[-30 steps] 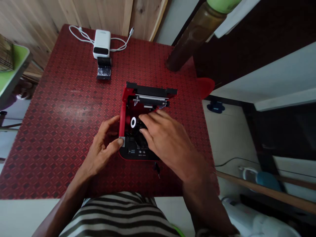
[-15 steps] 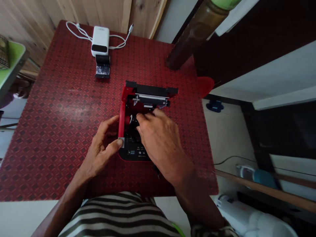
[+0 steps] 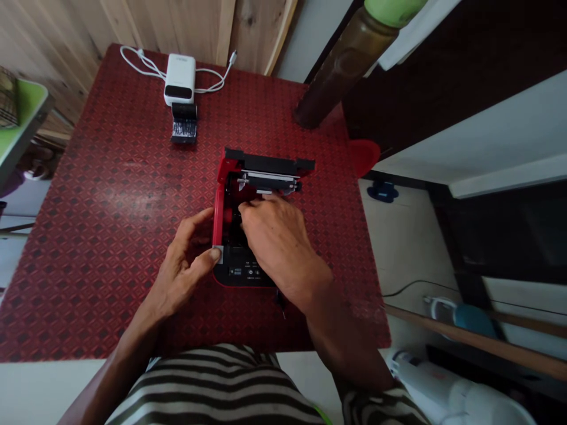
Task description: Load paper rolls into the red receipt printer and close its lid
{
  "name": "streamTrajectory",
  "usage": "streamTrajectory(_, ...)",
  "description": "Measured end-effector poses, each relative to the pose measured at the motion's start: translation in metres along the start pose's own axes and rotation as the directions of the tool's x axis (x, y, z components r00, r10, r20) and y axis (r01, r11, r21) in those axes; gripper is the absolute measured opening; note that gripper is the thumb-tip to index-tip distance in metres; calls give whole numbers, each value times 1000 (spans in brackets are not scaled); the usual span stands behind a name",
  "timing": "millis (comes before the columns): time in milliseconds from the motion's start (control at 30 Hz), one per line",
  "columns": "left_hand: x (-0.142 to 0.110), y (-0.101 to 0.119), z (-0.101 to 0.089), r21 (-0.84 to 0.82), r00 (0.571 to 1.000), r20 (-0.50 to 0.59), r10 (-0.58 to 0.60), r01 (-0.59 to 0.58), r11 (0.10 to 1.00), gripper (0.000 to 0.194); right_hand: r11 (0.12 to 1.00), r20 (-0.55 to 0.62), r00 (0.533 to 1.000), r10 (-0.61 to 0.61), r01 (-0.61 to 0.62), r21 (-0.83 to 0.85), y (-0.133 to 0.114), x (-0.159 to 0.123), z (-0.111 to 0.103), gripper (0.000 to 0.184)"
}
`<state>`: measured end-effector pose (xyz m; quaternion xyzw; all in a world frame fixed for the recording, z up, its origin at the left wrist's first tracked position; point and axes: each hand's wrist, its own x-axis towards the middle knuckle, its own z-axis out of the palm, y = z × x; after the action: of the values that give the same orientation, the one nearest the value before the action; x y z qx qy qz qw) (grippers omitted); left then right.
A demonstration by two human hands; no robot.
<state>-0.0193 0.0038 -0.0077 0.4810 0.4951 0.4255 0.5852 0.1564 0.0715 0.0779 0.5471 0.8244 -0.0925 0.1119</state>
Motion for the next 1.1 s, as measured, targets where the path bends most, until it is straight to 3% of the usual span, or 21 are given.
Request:
streamTrajectory(200, 1, 1, 1, -12, 1000, -1, 3, -3, 1000, 63, 999, 30, 999, 30, -30, 16, 5, 2, -1, 34)
streamTrajectory(367, 0, 2, 1, -19, 1000, 3, -4, 4, 1000, 63, 985, -129, 990, -53, 73, 154, 14, -20, 3, 35)
streamTrajectory(533, 0, 2, 0, -25, 1000, 14, 11, -10, 1000, 63, 877, -339, 916, -215, 334, 345, 26, -58, 17, 17)
streamTrajectory(667, 0, 0, 0, -20, 1000, 6, 8, -7, 1000, 64, 828, -438, 878, -195, 386, 406, 29, -68, 36, 5)
streamTrajectory(867, 0, 3, -1, -30, 999, 7, -32, 32, 999, 62, 749, -510, 853, -114, 411, 520, 38, -66, 47, 26)
streamTrajectory(967, 0, 8, -1, -5, 999, -7, -40, 40, 999, 58, 751, -501, 857, -117, 407, 520, 43, -64, 46, 29)
streamTrajectory(1100, 1, 12, -1, 29, 998, -43, -40, 42, 999, 58, 775, -380, 913, -148, 346, 529, 46, -59, 37, 34)
